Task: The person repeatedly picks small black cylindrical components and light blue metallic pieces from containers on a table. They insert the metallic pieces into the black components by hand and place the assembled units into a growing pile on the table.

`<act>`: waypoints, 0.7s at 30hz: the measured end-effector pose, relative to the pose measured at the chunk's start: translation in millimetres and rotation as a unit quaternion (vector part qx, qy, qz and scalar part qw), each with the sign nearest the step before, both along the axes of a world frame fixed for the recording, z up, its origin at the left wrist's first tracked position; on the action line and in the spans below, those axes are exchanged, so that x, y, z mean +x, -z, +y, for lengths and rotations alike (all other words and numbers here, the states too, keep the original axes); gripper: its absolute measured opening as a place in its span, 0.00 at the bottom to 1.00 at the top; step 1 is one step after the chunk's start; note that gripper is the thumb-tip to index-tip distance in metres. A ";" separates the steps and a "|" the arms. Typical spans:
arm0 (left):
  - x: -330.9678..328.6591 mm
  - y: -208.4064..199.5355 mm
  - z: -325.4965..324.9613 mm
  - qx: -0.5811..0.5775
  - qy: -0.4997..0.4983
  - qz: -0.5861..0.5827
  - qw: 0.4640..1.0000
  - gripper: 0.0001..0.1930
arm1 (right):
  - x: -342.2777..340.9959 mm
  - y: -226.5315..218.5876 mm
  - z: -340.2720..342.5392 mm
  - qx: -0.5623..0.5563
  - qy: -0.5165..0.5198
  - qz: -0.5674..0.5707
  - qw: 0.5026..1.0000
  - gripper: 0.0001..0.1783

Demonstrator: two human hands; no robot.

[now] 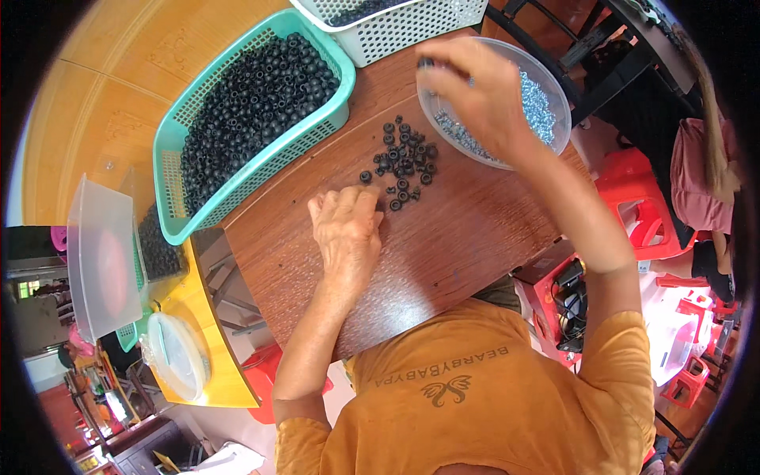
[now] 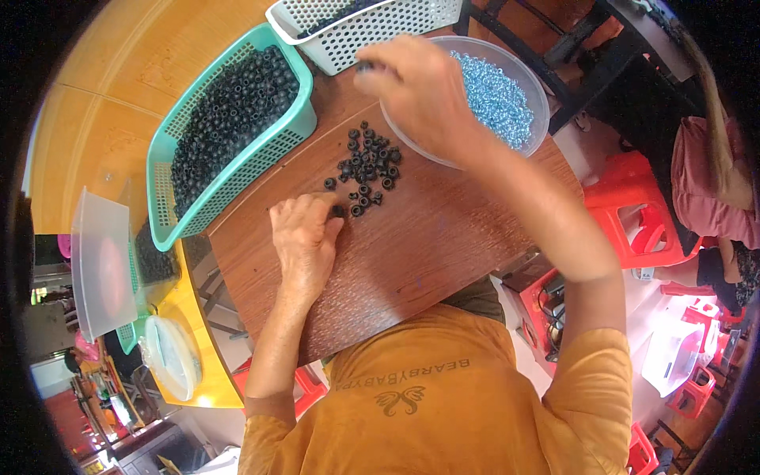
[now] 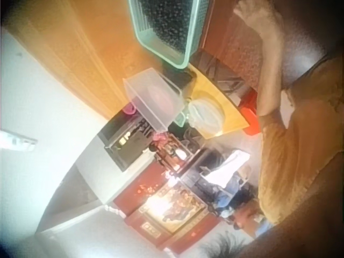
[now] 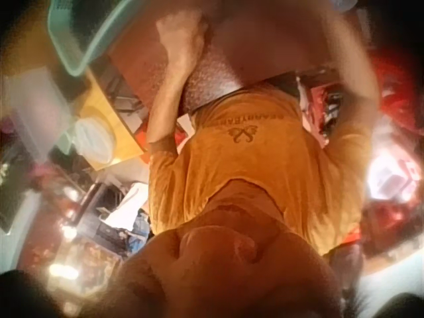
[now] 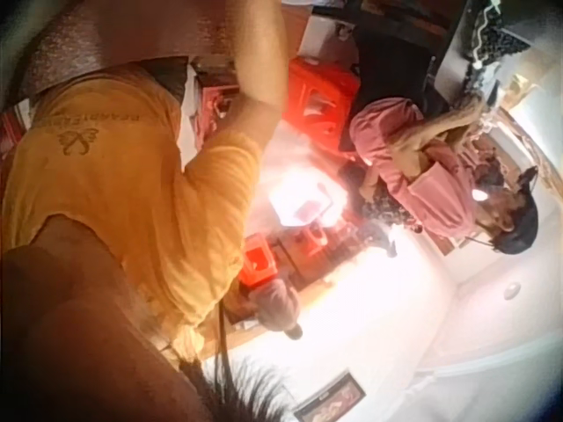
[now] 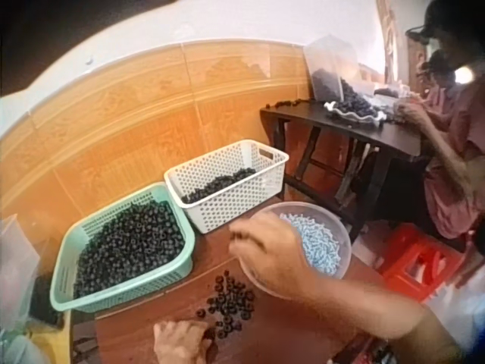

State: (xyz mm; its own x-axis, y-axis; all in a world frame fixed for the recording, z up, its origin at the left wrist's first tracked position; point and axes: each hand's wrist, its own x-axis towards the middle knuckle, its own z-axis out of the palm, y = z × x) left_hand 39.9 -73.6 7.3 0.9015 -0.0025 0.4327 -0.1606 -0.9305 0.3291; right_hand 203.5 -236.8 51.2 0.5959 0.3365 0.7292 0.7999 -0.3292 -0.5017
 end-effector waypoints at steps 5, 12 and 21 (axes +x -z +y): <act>6.2 12.7 -0.3 0.018 0.014 0.019 1.000 0.16 | 80.5 -31.6 23.2 -0.061 0.062 -0.012 0.996 0.22; -2.9 -7.2 -1.5 -0.158 -0.017 0.040 0.986 0.17 | 144.7 -43.7 49.0 -0.107 0.182 -0.121 0.970 0.09; -25.2 -6.0 -0.3 -0.493 -0.066 0.028 0.867 0.17 | -21.9 9.9 20.1 -0.093 -0.121 0.008 0.988 0.09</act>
